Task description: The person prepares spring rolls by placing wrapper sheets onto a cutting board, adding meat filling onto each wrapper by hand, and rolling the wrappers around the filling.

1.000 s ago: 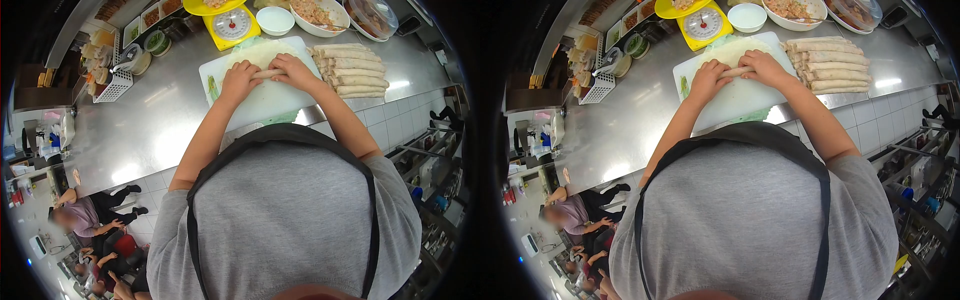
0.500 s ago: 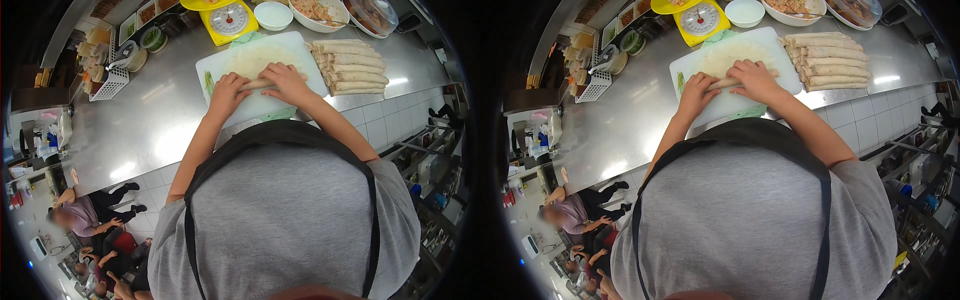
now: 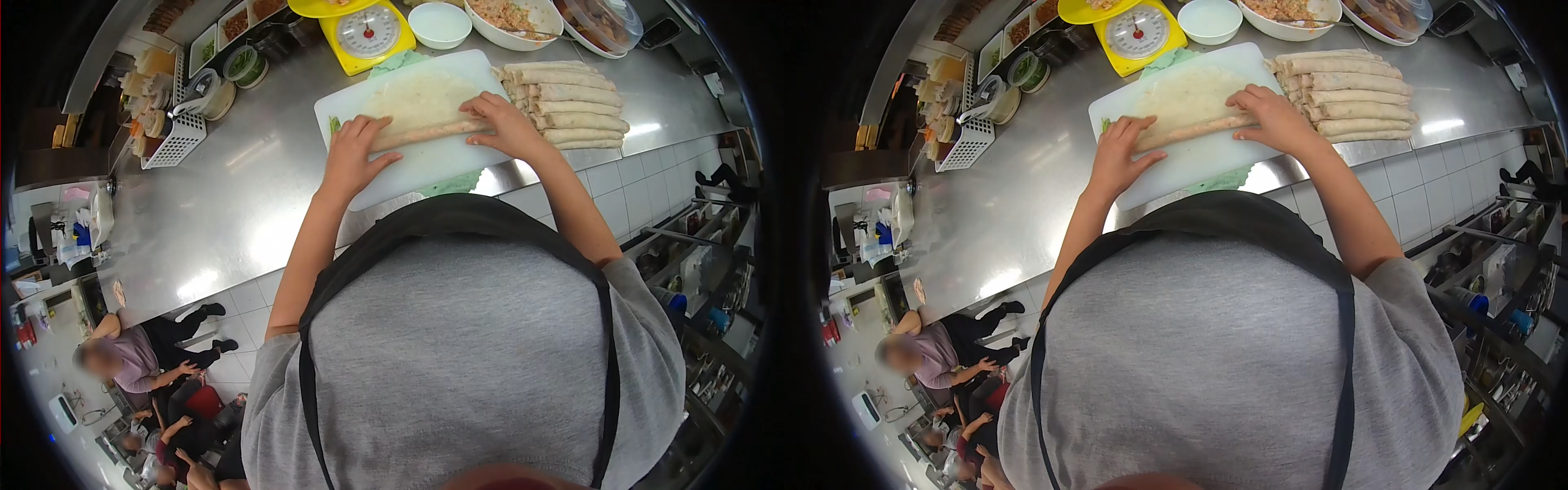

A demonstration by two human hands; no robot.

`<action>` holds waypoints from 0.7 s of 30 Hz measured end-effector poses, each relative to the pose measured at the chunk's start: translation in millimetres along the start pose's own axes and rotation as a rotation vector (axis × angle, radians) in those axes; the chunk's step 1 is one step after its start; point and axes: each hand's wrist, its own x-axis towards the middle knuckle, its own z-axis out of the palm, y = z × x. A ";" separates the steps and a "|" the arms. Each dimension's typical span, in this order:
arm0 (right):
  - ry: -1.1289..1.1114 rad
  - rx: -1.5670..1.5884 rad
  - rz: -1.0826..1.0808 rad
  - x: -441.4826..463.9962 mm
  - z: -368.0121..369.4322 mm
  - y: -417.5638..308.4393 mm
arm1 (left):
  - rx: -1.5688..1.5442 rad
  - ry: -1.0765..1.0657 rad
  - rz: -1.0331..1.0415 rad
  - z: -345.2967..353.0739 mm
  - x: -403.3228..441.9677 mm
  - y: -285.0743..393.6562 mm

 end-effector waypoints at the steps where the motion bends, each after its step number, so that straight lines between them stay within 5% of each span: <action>1: 0.016 0.069 0.029 3.0 0.7 -2.6 | 0.032 0.049 0.032 1.8 7.5 10.6; 7: -0.082 0.201 0.056 2.3 -0.2 24.3 | -0.294 -0.024 0.186 52.4 55.0 41.7; 21: -0.138 0.304 0.025 -0.5 -6.0 32.3 | -0.296 -0.147 0.050 42.2 38.7 17.2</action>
